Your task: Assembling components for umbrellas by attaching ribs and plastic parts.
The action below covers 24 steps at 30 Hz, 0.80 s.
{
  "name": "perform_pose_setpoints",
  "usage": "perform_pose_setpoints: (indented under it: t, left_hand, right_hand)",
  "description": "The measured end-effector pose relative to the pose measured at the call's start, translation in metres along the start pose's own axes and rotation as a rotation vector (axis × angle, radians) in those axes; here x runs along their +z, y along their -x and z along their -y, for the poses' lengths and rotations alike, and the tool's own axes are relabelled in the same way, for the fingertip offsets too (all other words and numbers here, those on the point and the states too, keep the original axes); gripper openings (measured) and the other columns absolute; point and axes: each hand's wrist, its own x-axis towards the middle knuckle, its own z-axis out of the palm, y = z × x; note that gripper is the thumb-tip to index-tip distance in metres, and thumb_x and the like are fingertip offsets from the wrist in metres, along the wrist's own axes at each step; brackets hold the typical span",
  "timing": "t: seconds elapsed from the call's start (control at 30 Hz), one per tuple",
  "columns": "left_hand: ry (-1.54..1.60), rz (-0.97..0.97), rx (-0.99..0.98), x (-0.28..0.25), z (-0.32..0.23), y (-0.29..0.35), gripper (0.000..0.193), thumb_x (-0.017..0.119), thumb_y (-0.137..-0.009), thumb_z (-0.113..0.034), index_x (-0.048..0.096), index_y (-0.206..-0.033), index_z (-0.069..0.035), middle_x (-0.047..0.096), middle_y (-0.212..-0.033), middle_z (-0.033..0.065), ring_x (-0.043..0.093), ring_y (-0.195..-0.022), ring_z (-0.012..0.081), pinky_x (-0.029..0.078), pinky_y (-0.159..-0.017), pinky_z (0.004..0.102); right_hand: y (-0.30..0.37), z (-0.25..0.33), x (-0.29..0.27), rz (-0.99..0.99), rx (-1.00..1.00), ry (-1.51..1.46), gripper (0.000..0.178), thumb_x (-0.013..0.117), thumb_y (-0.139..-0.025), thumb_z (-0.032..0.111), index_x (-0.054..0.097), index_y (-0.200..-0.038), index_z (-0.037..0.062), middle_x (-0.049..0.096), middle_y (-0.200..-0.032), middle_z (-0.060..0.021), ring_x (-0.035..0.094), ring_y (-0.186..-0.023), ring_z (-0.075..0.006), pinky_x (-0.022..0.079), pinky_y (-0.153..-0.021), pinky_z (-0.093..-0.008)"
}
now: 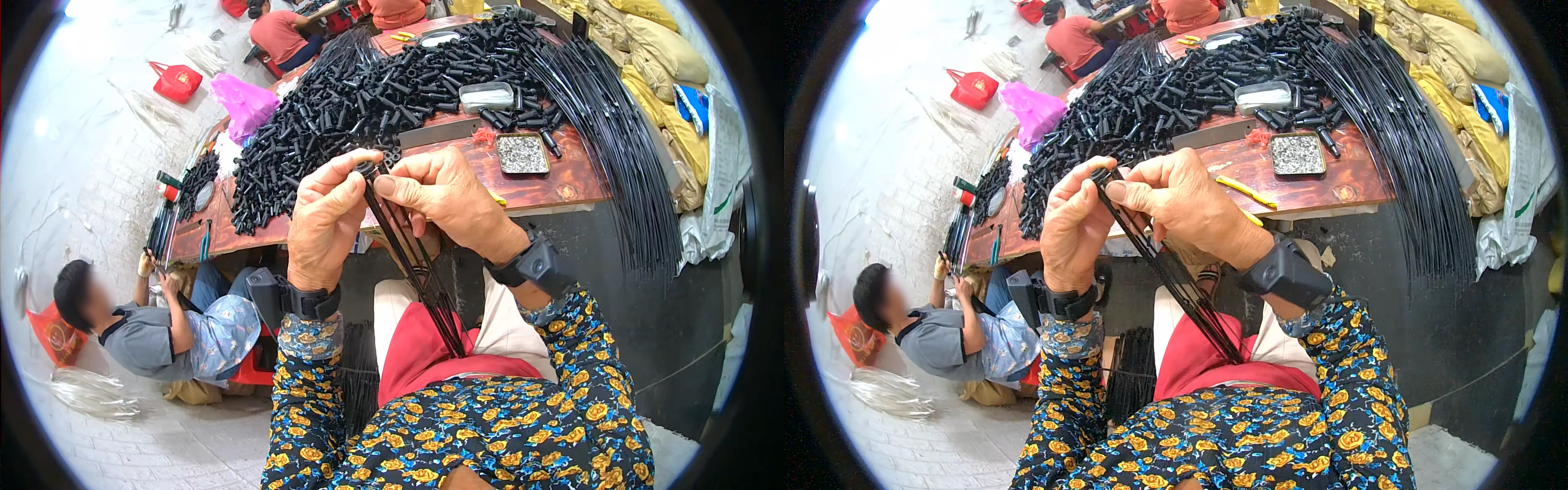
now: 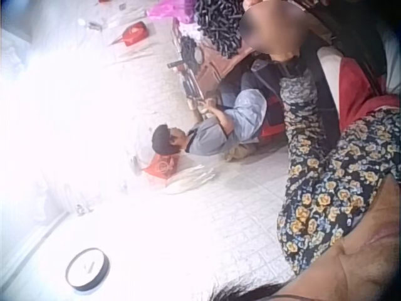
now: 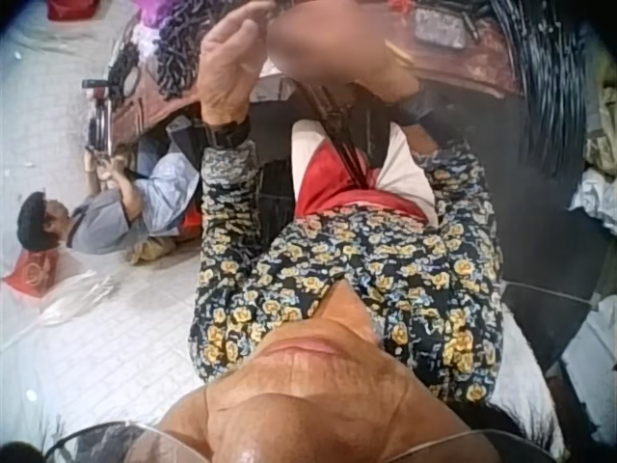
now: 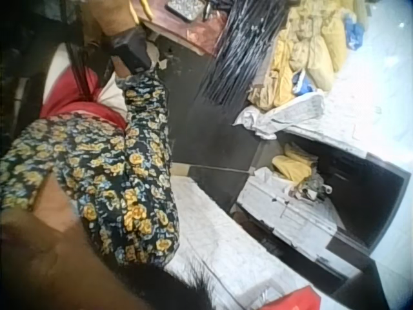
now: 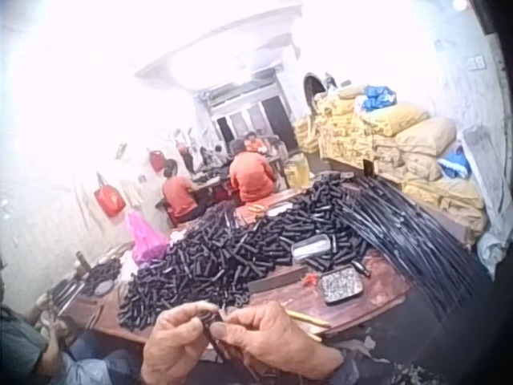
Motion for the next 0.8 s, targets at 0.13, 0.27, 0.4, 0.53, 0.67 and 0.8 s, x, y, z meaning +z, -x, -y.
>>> perform_pose_setpoints:
  t: [0.13, 0.27, 0.4, 0.53, 0.67, 0.8]
  left_hand:
    - [-0.011, 0.026, -0.012, 0.0, 0.002, -0.002, 0.031, 0.059, -0.093, -0.007, 0.056, -0.121, 0.006, 0.065, -0.107, 0.0108, 0.062, -0.096, 0.0143, 0.048, -0.09, 0.0282]
    - [-0.017, -0.01, -0.002, 0.001, 0.006, -0.002, 0.033, 0.058, -0.093, -0.008, 0.055, -0.123, 0.006, 0.065, -0.108, 0.0115, 0.062, -0.097, 0.0144, 0.048, -0.091, 0.0281]
    - [-0.008, 0.022, -0.02, -0.002, 0.004, -0.004, 0.034, 0.059, -0.093, -0.009, 0.055, -0.123, 0.006, 0.065, -0.109, 0.012, 0.062, -0.098, 0.0149, 0.048, -0.092, 0.0286]
    - [-0.013, 0.057, -0.016, -0.003, 0.004, -0.005, 0.036, 0.061, -0.092, -0.012, 0.055, -0.122, 0.007, 0.065, -0.108, 0.0132, 0.062, -0.099, 0.017, 0.047, -0.092, 0.03]
    - [-0.049, 0.087, -0.003, -0.003, 0.003, -0.007, 0.037, 0.061, -0.092, -0.016, 0.055, -0.122, 0.007, 0.064, -0.108, 0.0139, 0.061, -0.1, 0.0183, 0.046, -0.092, 0.0307]
    - [-0.052, 0.089, 0.01, -0.008, 0.007, -0.007, 0.04, 0.062, -0.092, -0.018, 0.056, -0.121, 0.007, 0.063, -0.109, 0.0138, 0.059, -0.102, 0.0187, 0.046, -0.093, 0.0313]
  right_hand:
    - [-0.003, -0.004, -0.007, 0.072, 0.001, -0.118, 0.024, 0.068, -0.09, 0.024, 0.071, -0.083, 0.0017, 0.064, -0.065, -0.0014, 0.056, -0.054, -0.0036, 0.04, -0.041, -0.018]
    - [-0.007, -0.009, -0.015, 0.072, 0.027, -0.103, 0.024, 0.074, -0.085, 0.025, 0.071, -0.078, 0.0025, 0.064, -0.064, -0.0016, 0.052, -0.05, -0.0023, 0.033, -0.038, -0.0172]
    - [-0.012, -0.008, -0.021, 0.143, 0.126, -0.175, 0.026, 0.076, -0.083, 0.024, 0.065, -0.073, 0.003, 0.058, -0.061, 0.001, 0.042, -0.043, -0.0013, 0.027, -0.036, -0.0182]
    - [-0.013, 0.0, -0.02, 0.16, 0.154, -0.156, 0.025, 0.077, -0.082, 0.023, 0.065, -0.073, 0.0027, 0.057, -0.06, 0.0008, 0.042, -0.042, -0.0021, 0.026, -0.037, -0.0177]
    - [-0.013, 0.006, -0.014, 0.128, 0.137, -0.121, 0.027, 0.08, -0.079, 0.024, 0.065, -0.072, 0.0028, 0.057, -0.058, 0.0, 0.042, -0.041, -0.0029, 0.025, -0.037, -0.0179]
    - [-0.013, 0.005, -0.015, 0.115, 0.118, -0.125, 0.029, 0.081, -0.077, 0.027, 0.065, -0.07, 0.0038, 0.057, -0.057, -0.0011, 0.042, -0.041, -0.0029, 0.025, -0.037, -0.018]
